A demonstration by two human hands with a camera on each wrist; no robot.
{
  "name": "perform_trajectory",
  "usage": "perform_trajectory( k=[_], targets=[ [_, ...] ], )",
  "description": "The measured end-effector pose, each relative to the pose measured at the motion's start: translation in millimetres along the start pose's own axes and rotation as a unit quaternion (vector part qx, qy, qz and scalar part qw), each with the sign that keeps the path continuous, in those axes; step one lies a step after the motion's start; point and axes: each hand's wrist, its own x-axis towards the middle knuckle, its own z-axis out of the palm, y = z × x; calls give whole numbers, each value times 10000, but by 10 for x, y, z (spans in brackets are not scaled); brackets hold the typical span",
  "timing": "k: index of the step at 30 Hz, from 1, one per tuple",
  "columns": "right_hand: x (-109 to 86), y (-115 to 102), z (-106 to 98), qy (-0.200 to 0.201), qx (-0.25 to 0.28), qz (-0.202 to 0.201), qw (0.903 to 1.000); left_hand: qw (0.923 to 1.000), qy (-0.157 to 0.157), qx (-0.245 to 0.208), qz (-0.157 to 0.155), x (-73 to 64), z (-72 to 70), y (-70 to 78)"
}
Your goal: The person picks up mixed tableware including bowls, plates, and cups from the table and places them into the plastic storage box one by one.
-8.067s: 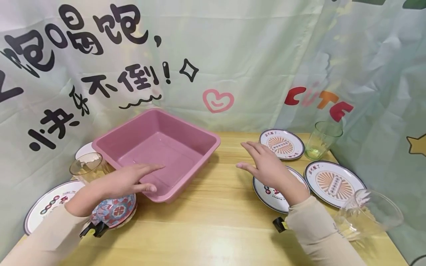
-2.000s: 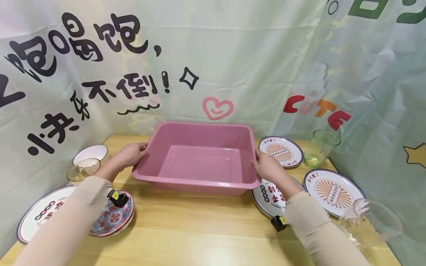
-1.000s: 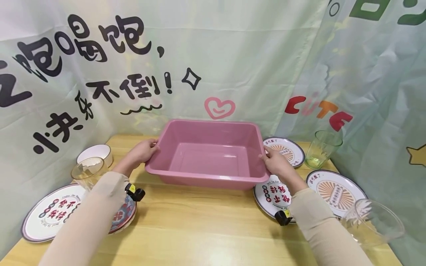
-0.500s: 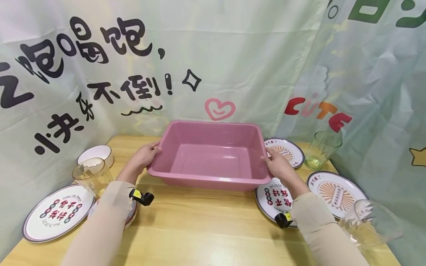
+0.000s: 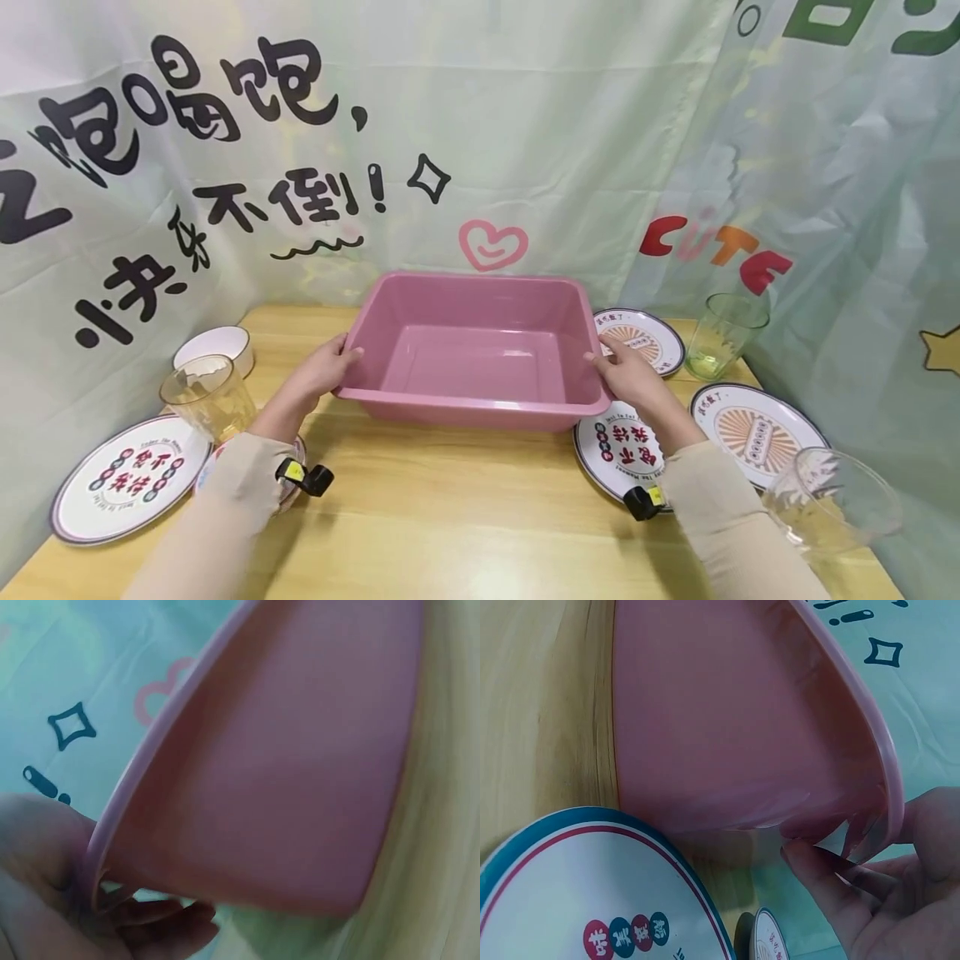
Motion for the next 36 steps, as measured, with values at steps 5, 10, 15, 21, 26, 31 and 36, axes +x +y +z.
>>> perform_trajectory(
  k=[5,10,15,21,26,31,36],
  targets=[
    [-57,25,-21,-62,238,-37,9997,9989,-455,-105,57,23,-93,-22],
    [-108,56,-3,-76,468,38,9989,9961,-790,-386,37,41,-143,-63],
    [-156,80,29,-18,501,114,9987,9932,-880,-754,47,42,-150,-107],
    [-184,97,57,-30,500,145,9986,9913,-833,-1015,77,11,-171,-175],
    [-183,91,68,-13,557,90,9984,9897,-907,-1090,185,-4,-190,-218],
    [-181,104,95,71,836,101,9964,9895,-931,-1079,240,-2,-211,-227],
    [-193,160,141,154,1238,237,9919,9883,-1012,-1100,309,-6,-220,-250]
  ],
)
